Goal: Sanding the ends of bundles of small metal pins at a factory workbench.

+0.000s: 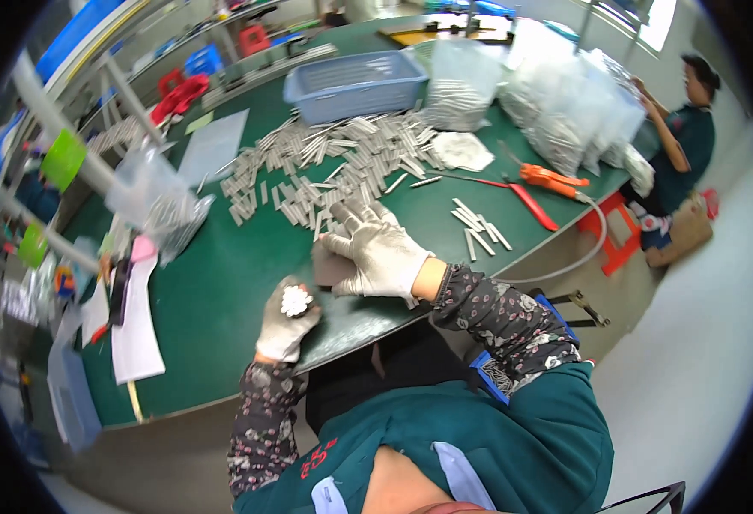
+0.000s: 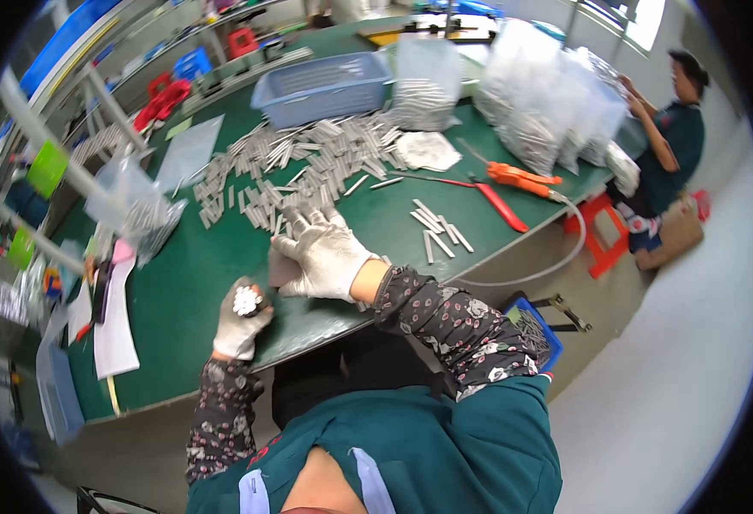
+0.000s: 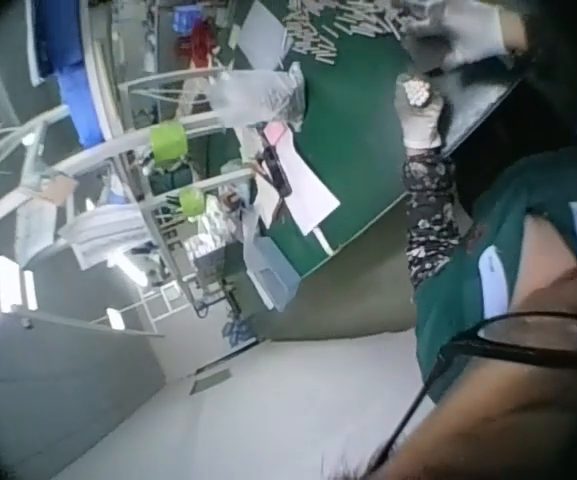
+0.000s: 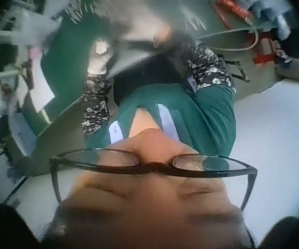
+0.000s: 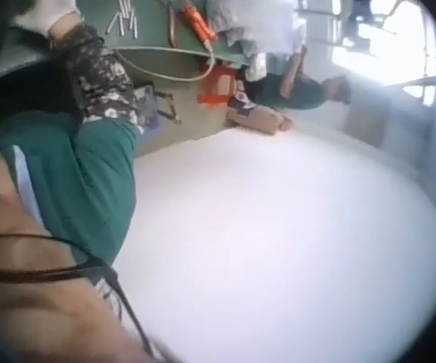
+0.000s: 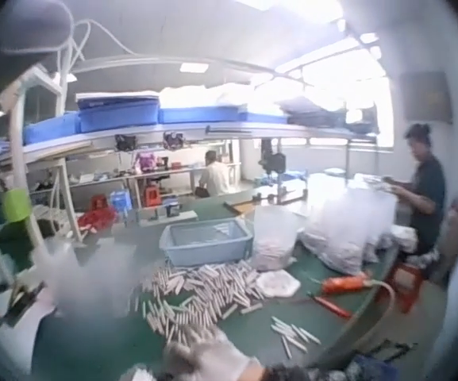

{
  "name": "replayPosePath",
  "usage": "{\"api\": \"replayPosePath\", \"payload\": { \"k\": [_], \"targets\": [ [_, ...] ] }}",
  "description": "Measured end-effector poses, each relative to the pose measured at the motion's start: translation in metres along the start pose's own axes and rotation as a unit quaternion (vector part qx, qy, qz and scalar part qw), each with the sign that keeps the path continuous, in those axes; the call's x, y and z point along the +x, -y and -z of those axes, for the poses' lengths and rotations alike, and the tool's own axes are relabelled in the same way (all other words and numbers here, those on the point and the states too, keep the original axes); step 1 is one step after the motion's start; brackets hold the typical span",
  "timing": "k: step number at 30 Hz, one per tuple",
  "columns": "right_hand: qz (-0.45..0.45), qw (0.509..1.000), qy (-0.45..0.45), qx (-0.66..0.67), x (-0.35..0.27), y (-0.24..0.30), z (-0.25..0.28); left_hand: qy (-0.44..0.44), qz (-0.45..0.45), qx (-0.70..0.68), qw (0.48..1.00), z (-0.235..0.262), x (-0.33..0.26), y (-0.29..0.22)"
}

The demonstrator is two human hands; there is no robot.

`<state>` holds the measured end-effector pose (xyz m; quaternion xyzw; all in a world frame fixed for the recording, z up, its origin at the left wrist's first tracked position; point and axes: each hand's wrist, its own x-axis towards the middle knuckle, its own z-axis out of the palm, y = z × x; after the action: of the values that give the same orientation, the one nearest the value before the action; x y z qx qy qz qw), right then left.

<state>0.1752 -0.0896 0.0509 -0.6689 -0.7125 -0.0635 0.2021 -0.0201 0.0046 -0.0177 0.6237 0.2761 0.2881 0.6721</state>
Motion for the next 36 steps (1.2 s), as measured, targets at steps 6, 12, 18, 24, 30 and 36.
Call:
{"api": "replayPosePath", "payload": {
  "k": [6,12,18,24,30,36],
  "targets": [
    [-0.192,0.898,-0.385,-0.094,-0.088,-0.088,0.069,0.064,-0.015,-0.054,0.996,-0.005,-0.002,-0.012],
    [-0.59,0.763,-0.123,-0.232,-0.177,-0.177,0.089,0.049,-0.002,-0.029,0.998,-0.006,0.0,-0.019],
    [-0.38,0.826,-0.115,-0.4,-0.212,-0.244,0.063,0.036,0.02,0.007,0.999,-0.007,-0.004,-0.023],
    [-0.459,0.855,-0.145,-0.194,-0.22,-0.253,0.082,0.014,0.013,0.016,1.0,-0.007,-0.003,-0.017],
    [-0.567,0.746,-0.34,0.083,-0.243,-0.168,0.14,0.026,-0.023,-0.005,0.999,-0.008,-0.004,-0.023],
    [-0.373,0.785,-0.228,0.439,-0.26,-0.055,0.105,0.081,0.018,-0.066,0.994,-0.035,-0.023,-0.041]
  ]
}}
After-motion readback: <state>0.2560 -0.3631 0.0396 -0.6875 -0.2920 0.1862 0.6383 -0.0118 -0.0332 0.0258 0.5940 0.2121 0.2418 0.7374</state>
